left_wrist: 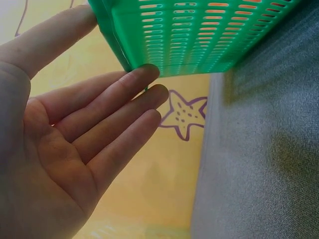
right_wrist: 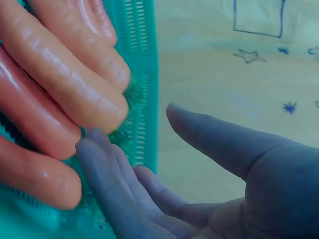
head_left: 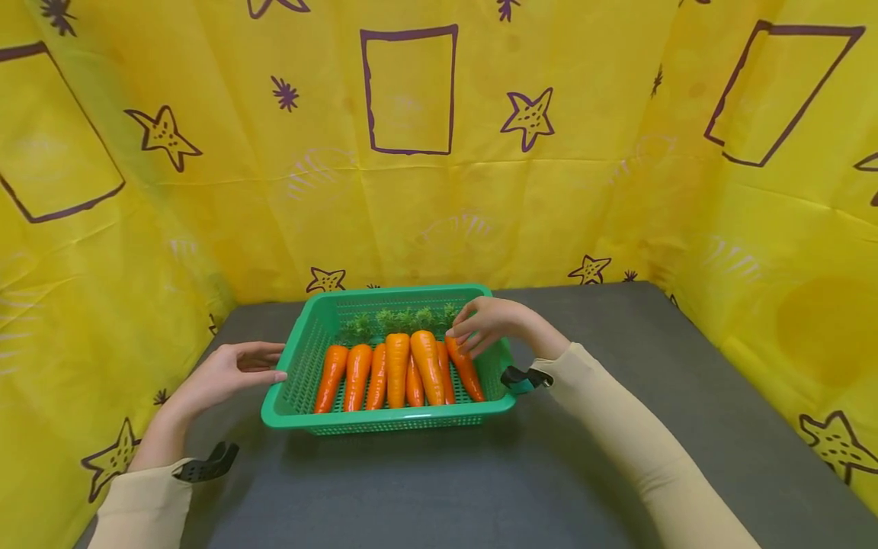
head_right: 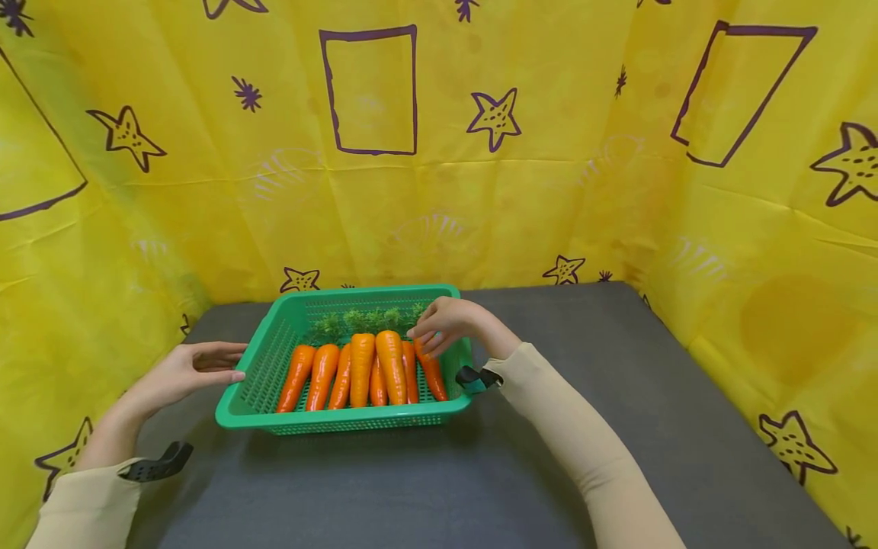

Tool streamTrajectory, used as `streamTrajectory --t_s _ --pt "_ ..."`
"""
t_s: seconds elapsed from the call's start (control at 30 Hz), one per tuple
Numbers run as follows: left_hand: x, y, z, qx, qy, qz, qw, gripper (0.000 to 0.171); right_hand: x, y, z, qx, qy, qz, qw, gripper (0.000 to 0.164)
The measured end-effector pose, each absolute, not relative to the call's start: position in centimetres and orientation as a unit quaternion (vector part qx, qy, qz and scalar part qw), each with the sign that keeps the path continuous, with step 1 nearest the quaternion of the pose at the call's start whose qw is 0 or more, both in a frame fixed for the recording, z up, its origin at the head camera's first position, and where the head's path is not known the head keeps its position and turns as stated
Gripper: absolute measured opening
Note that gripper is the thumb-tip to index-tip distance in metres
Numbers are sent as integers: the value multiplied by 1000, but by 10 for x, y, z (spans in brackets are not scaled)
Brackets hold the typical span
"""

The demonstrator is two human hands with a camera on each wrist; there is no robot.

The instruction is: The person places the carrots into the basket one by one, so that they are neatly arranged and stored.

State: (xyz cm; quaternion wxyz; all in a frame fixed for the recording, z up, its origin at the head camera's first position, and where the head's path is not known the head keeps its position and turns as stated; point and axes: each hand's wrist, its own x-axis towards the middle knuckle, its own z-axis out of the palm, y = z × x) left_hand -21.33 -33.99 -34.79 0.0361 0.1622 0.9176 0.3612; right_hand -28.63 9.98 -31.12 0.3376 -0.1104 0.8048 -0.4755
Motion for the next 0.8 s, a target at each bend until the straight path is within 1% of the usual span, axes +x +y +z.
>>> streamTrajectory --t_s 0.1,0.23,0.33,0.5,0.63,0.8 --pt "-213 -341 -348 163 918 359 35 55 -283 108 -306 -118 805 -480 328 50" --pt "-212 -343 -347 162 921 353 32 55 -279 121 -299 -118 812 -482 309 45" --pt "-212 -344 -346 161 923 348 30 55 -276 134 -294 -117 821 -476 293 45" --pt "-211 -346 -347 160 928 336 25 55 -273 159 -291 -111 830 -475 270 51" --pt "-208 -351 -348 155 933 324 10 52 -274 184 -295 -93 839 -474 250 54" --pt "-203 -358 -349 139 941 307 -11 50 -270 218 -302 -70 862 -451 220 64"
